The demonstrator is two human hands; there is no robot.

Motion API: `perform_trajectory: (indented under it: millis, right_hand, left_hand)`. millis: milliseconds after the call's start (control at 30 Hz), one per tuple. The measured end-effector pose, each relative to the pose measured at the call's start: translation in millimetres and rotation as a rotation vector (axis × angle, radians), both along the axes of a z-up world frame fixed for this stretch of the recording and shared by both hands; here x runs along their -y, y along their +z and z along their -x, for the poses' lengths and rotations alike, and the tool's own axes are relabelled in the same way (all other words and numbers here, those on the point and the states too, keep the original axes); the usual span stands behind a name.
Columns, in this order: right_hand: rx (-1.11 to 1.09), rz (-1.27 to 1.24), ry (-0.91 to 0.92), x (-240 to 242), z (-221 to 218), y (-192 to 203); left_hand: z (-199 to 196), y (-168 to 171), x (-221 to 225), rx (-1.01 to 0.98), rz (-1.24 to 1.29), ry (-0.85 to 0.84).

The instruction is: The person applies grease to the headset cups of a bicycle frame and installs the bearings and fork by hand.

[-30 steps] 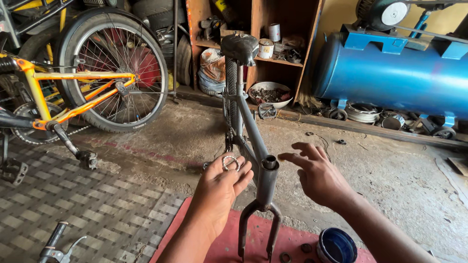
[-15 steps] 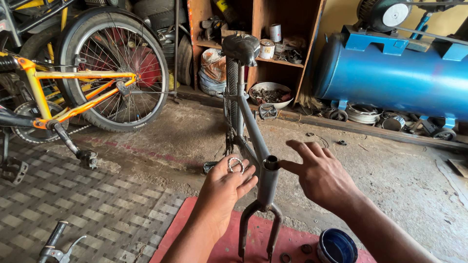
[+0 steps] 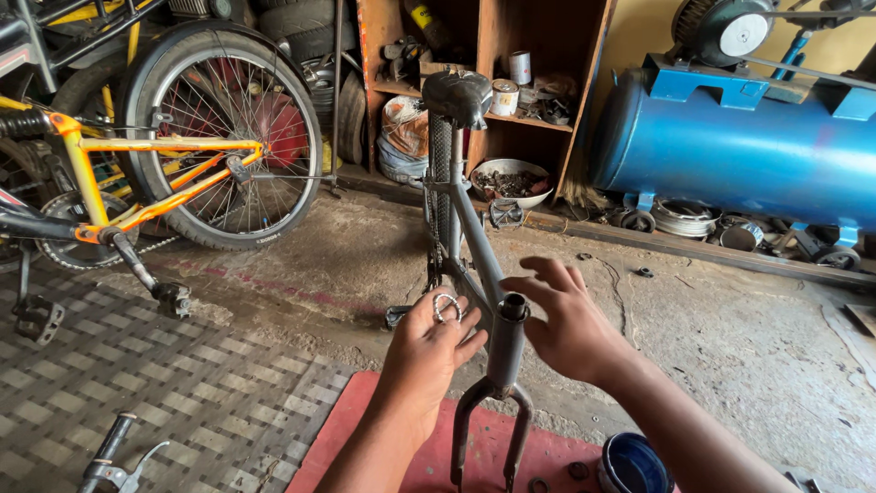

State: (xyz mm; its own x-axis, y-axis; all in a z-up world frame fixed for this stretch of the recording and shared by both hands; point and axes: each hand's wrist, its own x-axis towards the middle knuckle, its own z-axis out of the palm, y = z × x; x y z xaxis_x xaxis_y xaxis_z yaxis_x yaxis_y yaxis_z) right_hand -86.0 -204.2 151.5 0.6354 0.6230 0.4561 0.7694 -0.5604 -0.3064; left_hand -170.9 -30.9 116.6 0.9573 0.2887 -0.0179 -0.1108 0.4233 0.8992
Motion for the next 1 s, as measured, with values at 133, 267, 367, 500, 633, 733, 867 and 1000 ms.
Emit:
perform_trajectory:
  millis: [133,267,367,500,633,733,867,1000]
  right_hand:
    - [0.045,0.211,-0.101,-14.2,10.5,11.7]
    - [0.165,0.324,-0.117,-21.8,12.4,11.1]
    - [0.268,0.343,-0.089,-18.2,13.0,6.0]
    - [0.337,0.361,-0.081,-13.2,16.4,2.2]
    - [0.329,0.354,-0.051,-5.9,23.8,5.5]
    - [0.131,0.376,-0.101,-1.4,25.8,6.2]
    - [-0.005,0.067,-0.067,13.8,17.1,6.8]
    - [-0.058,-0.221,0.015,19.8,17.4,15.6]
  left_hand:
    - [3.0,-0.4,-3.8,0.010,-0.007,-0.016]
    - [8.4,0.1,-13.9,0.001,-0.005,0.007]
    - [12.6,2.3,-18.7,0.008,-0.014,0.011]
    - [15.5,9.9,-16.7,-0.007,-0.033,0.014]
    - [17.3,13.6,-11.6,-0.006,-0.056,0.005]
    - [17.7,13.1,-9.7,-0.018,-0.041,0.004]
    - [18.2,12.8,-9.0,0.003,-0.050,-0.014]
    - [18.3,17.8,-7.9,-0.016,-0.083,-0.019]
